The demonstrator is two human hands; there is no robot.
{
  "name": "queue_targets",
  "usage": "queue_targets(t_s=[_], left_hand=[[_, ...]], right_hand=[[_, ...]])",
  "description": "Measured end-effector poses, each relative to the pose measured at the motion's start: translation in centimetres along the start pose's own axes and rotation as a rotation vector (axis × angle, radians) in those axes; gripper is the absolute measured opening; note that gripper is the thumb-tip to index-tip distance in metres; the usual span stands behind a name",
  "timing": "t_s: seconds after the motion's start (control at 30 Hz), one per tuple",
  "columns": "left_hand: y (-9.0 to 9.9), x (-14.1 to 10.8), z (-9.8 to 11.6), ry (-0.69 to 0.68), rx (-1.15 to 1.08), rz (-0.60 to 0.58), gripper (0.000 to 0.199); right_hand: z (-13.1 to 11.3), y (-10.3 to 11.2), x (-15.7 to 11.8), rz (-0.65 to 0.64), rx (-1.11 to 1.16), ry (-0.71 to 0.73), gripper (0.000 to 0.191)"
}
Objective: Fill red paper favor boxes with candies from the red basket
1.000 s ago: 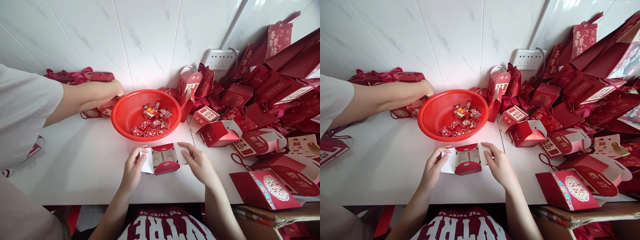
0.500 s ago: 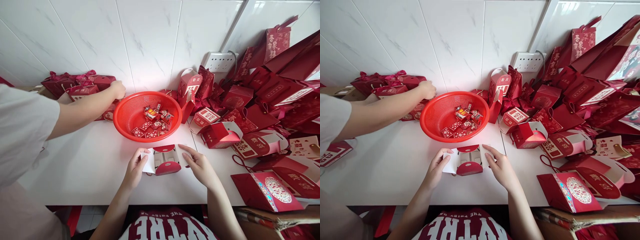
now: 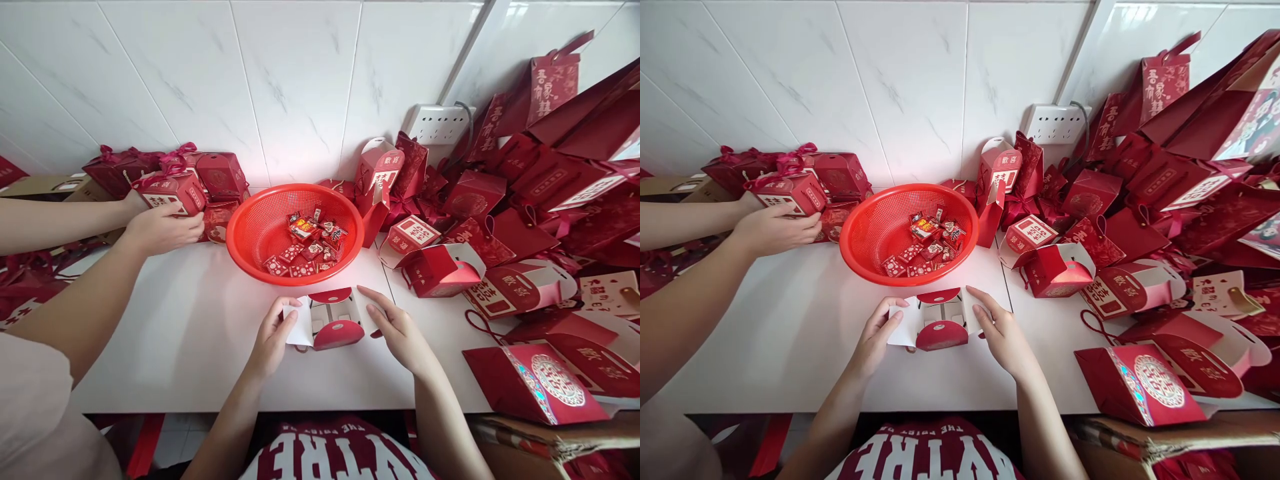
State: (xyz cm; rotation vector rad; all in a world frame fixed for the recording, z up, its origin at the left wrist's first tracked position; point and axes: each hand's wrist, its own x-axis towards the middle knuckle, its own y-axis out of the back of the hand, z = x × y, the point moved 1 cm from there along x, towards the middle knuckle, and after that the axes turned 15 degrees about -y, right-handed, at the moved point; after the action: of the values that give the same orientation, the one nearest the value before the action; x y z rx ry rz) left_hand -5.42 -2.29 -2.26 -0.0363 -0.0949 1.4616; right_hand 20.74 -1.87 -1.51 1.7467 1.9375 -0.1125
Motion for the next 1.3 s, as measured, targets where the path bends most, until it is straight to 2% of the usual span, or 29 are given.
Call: queue_targets(t_s=[0.57, 1.13, 1.23, 1.3], left_hand=[[-0.3, 0.3, -0.2, 0.003, -0.037, -0.013, 0.029], [-0.6, 0.8, -1.2, -0.005, -0.02, -0.002, 0.039], [-0.5, 0.9, -1.3, -0.038, 0.074, 0.014, 0.035], [-0.4, 1.0, -1.2, -0.143, 0.241, 0.035, 0.029]], right_hand=[[0.4, -0.2, 0.1, -0.044, -0.022, 0.012, 0.053], [0.5, -0.1, 0.1, -0.011, -0.048, 0.031, 0.052], [0.8, 0.0, 0.2, -0.005, -0.082, 0.034, 0.053], [1.1, 0.0, 0.4, 0.022, -0.131, 0.071, 0.053]])
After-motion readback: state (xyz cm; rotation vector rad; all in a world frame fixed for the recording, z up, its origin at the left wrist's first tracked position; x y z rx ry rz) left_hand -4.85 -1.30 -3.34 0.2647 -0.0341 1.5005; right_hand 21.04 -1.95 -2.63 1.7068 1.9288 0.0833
